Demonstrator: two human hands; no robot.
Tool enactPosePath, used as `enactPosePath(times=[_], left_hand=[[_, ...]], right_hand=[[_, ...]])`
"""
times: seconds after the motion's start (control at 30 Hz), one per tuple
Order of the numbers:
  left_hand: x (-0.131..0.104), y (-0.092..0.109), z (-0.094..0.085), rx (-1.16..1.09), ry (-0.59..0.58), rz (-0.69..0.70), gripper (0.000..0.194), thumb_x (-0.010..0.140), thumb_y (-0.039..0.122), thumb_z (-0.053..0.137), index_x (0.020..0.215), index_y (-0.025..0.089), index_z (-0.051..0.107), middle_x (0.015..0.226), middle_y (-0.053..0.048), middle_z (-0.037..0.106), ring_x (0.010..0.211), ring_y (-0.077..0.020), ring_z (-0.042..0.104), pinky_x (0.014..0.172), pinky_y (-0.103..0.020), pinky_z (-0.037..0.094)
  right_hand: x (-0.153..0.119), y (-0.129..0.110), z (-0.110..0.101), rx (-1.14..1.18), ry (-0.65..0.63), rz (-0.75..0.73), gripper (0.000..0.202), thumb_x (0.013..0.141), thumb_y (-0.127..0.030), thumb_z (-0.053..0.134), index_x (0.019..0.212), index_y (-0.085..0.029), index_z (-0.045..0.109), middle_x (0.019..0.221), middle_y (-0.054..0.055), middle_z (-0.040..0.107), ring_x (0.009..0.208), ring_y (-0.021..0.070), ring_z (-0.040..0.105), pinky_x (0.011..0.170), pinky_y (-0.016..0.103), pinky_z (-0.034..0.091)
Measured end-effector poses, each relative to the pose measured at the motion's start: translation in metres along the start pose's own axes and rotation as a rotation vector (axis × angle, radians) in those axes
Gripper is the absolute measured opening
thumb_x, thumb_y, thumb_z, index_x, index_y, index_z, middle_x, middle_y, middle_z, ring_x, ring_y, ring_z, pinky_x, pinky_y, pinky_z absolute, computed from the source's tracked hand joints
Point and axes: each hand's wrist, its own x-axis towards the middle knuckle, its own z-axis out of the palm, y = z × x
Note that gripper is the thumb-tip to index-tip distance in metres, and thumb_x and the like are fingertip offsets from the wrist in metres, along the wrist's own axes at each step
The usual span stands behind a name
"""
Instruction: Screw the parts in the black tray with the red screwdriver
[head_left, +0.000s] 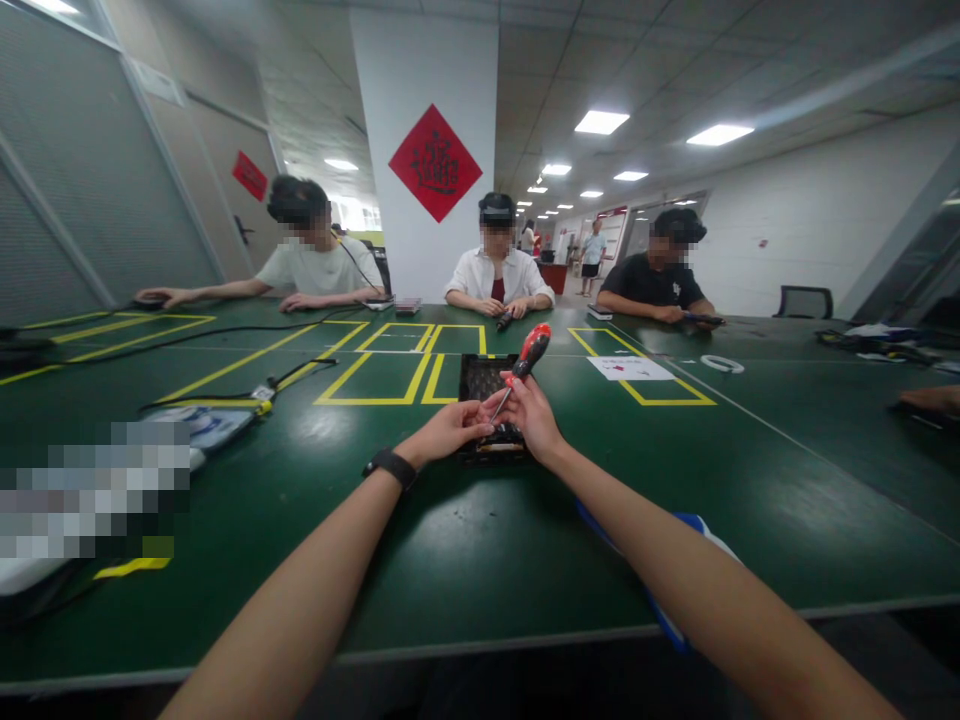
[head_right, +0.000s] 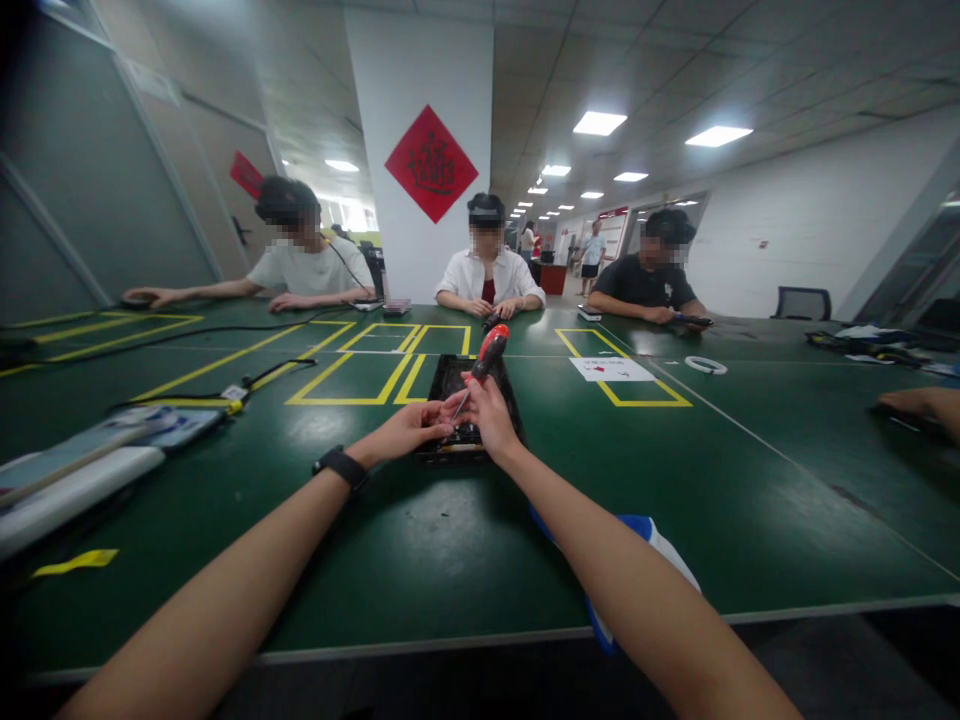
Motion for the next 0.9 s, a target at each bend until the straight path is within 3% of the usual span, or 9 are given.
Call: enactPosePath(times=[0.27, 0.5, 0.77, 0.9], left_hand=[[-0.0019, 0.0089, -0.0015, -0.065, -0.068, 0.001, 0.029, 0.077, 0.039, 0.055, 0.081, 0.01, 0.058, 0.073, -0.004, 0.061, 0.065, -0.0112, 0.054, 0.063, -0.024, 0.041], [-0.001, 0.006, 0.0017, 0.026, 0.066, -0.014, 0.029, 0.068, 0.037, 0.065, 0.078, 0.012, 0.056, 0.068, 0.001, 0.056, 0.058, -0.008, 0.049, 0.055, -0.02, 0.038], [-0.0001, 0.0029, -0.002, -0.118, -0.079, -0.05, 0.03, 0.074, 0.038, 0.06, 0.083, 0.009, 0.061, 0.077, -0.006, 0.066, 0.07, -0.0139, 0.059, 0.069, -0.027, 0.044], [0.0001, 0.0048, -0.0004, -0.126, -0.039, -0.051, 0.031, 0.071, 0.036, 0.063, 0.086, 0.009, 0.06, 0.08, -0.007, 0.065, 0.071, -0.0132, 0.058, 0.068, -0.027, 0.045]], right_hand=[[0.0006, 0.0024, -0.0032, 0.021, 0.006, -0.007, 0.029, 0.083, -0.039, 0.046, 0.104, -0.019, 0.044, 0.067, 0.0, 0.061, 0.058, 0.0122, 0.059, 0.052, 0.024, 0.048], [-0.0005, 0.0019, -0.0015, 0.007, 0.02, -0.021, 0.031, 0.082, -0.041, 0.047, 0.105, -0.02, 0.045, 0.067, 0.0, 0.061, 0.058, 0.0118, 0.059, 0.054, 0.025, 0.048], [-0.0013, 0.0013, 0.0, -0.04, -0.009, -0.021, 0.031, 0.083, -0.041, 0.044, 0.106, -0.02, 0.044, 0.067, -0.001, 0.061, 0.055, 0.0105, 0.058, 0.05, 0.023, 0.047], [-0.001, 0.0012, 0.0014, -0.022, 0.011, -0.033, 0.03, 0.082, -0.04, 0.046, 0.104, -0.02, 0.044, 0.066, -0.001, 0.06, 0.054, 0.0101, 0.057, 0.048, 0.022, 0.047]])
